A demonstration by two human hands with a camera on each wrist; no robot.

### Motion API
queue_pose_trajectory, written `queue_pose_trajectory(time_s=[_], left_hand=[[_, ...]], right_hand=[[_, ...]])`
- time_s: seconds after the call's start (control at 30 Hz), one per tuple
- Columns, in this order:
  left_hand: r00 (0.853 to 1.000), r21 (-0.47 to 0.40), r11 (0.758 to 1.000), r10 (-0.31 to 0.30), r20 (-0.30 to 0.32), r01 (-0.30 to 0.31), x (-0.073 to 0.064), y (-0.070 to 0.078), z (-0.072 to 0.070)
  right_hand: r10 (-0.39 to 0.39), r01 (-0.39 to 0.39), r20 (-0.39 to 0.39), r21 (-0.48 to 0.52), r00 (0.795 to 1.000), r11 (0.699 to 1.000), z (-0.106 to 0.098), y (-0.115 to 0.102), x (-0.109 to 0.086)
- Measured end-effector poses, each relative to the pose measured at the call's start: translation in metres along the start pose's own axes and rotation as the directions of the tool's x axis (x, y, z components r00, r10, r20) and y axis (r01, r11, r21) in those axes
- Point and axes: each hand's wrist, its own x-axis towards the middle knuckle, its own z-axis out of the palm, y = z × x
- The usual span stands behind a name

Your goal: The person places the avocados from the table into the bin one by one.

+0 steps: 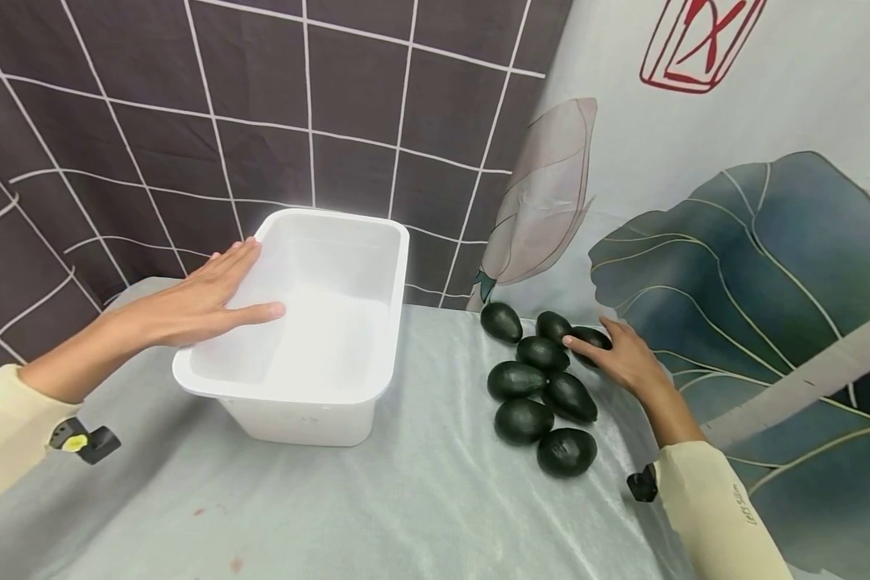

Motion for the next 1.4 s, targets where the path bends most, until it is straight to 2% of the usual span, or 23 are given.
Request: queue_pose_trajectory(time_s=[0.33,0.53,0.9,1.13,1.4], left_hand=[[1.0,-0.048,0.999,0.001,0.015,0.0,0.002,0.003,0.0],[1.0,-0.028,1.0,-0.009,0.006,0.009,0.002,0.003,0.004],[1.0,0.009,1.0,-0.015,-0.009,0.015,-0.001,0.004,0.007],[1.0,0.011,1.0,-0.005,-0.01,0.005,-0.001,0.003,0.008],[1.0,-0.007,1.0,0.021,0.001,-0.021,-0.002,0.003,0.006]], right_hand=[[0.024,-0.025,-0.019,-0.011,1.0,1.0,-0.002,0.006,-0.001],[0.028,-0.028,-0.019,-0.018,0.999,0.999,-0.002,0.007,-0.001],[-0.023,0.023,-0.073,0.004,0.997,1.0,0.006,0.013,0.003],[-0.038,0.041,-0.138,0.015,0.99,0.999,0.01,0.012,0.002],[-0.032,0.033,-0.145,0.004,0.989,0.999,0.01,0.012,0.001]])
